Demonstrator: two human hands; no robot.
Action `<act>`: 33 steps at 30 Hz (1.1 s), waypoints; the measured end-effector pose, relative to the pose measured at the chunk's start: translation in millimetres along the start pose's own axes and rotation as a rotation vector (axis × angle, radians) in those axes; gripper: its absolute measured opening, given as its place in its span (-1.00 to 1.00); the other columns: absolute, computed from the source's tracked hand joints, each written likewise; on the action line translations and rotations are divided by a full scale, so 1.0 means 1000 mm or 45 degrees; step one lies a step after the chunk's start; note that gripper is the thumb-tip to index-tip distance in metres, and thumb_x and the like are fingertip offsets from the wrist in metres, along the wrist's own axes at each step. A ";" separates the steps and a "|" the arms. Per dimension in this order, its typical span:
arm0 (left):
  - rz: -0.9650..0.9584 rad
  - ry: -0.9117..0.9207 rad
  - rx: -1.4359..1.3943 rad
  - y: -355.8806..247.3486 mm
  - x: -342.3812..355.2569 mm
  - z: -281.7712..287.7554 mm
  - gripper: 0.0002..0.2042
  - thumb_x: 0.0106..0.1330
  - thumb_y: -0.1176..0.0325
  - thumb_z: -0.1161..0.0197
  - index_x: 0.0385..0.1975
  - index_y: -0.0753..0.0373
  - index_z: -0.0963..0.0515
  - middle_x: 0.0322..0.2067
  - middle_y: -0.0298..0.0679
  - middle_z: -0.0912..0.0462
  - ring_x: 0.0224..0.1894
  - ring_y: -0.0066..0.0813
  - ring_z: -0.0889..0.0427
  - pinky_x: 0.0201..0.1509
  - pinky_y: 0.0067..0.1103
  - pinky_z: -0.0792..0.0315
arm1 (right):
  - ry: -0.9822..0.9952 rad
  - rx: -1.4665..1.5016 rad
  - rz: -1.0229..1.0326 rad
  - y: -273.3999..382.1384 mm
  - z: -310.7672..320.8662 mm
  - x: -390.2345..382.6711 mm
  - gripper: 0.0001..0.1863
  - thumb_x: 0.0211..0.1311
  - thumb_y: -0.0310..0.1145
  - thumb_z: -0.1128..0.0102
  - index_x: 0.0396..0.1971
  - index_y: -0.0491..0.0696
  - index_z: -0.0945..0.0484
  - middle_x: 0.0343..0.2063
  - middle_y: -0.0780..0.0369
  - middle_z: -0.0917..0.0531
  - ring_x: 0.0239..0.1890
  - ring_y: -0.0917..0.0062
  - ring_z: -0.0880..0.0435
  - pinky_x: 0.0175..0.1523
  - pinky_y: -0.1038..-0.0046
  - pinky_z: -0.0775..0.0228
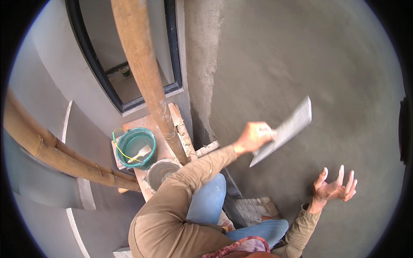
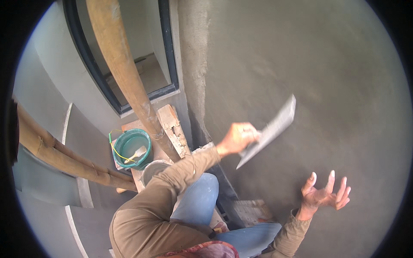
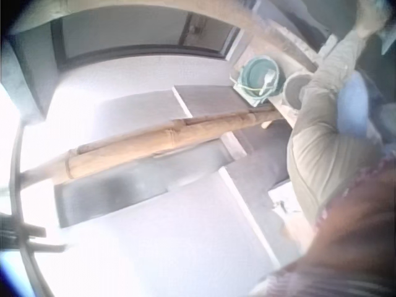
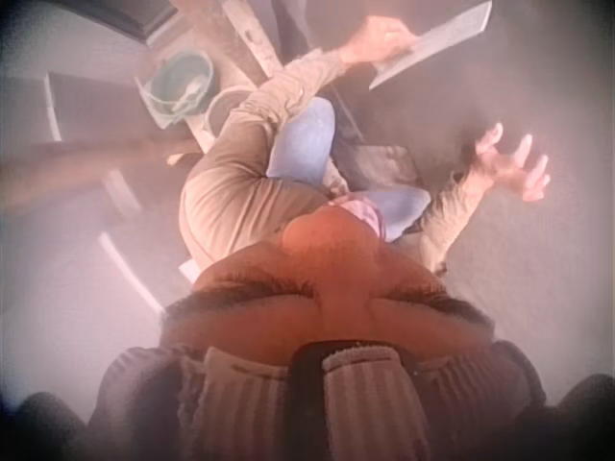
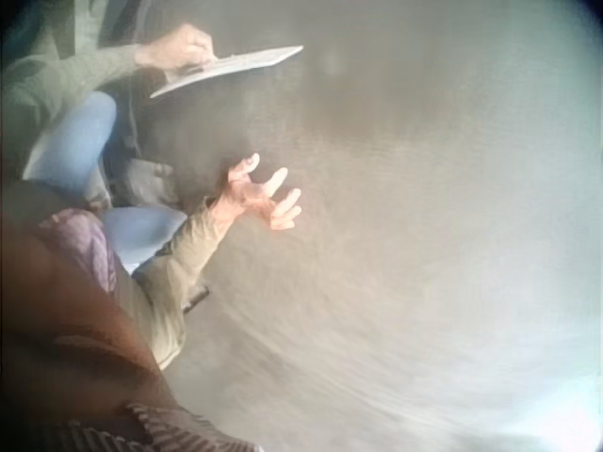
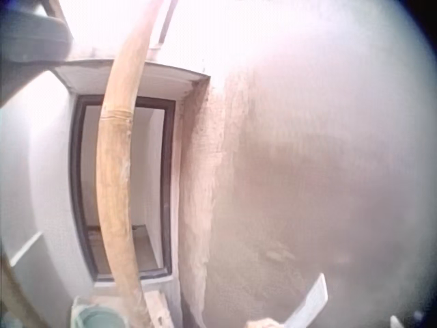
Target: The person scoops plaster from a bucket using a trowel and applies it to a wall with a float. They repeatedly smooth the surface and occasionally wipe the float with a cloth.
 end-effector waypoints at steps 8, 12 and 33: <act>0.269 -0.788 -0.112 0.109 -0.019 0.126 -0.69 0.39 0.17 -0.18 -0.58 0.17 -0.54 -0.69 -0.53 -0.38 -0.65 -0.80 -0.32 -0.64 -0.71 -0.21 | 0.059 -0.096 0.034 0.003 0.002 0.000 -0.44 0.27 0.22 -0.04 -0.04 0.03 -0.55 0.12 0.12 -0.45 0.32 0.29 -0.14 0.39 0.16 0.28; 0.346 -1.022 0.101 0.211 0.006 0.209 -0.59 0.38 0.12 -0.15 -0.71 0.19 -0.44 -0.77 -0.45 -0.34 -0.76 -0.69 -0.30 -0.71 -0.64 -0.18 | 0.040 -0.069 0.028 0.011 -0.002 0.002 -0.43 0.27 0.22 -0.04 -0.04 0.01 -0.56 0.13 0.11 -0.43 0.32 0.30 -0.11 0.39 0.17 0.25; 0.265 -0.481 0.016 0.116 -0.031 0.051 -0.84 0.31 0.43 -0.17 -0.44 0.37 -0.62 -0.47 -0.32 -0.68 -0.39 -0.71 -0.53 -0.32 -0.62 -0.46 | 0.053 -0.039 0.072 0.013 -0.003 0.004 -0.37 0.25 0.23 -0.07 0.05 -0.02 -0.48 0.15 0.12 -0.43 0.31 0.32 -0.11 0.34 0.21 0.15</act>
Point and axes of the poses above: each hand's wrist, its own x-axis towards the middle knuckle, its own z-axis out of the back of the hand, y = z × x, the point moved 3 cm from there along x, towards the middle knuckle
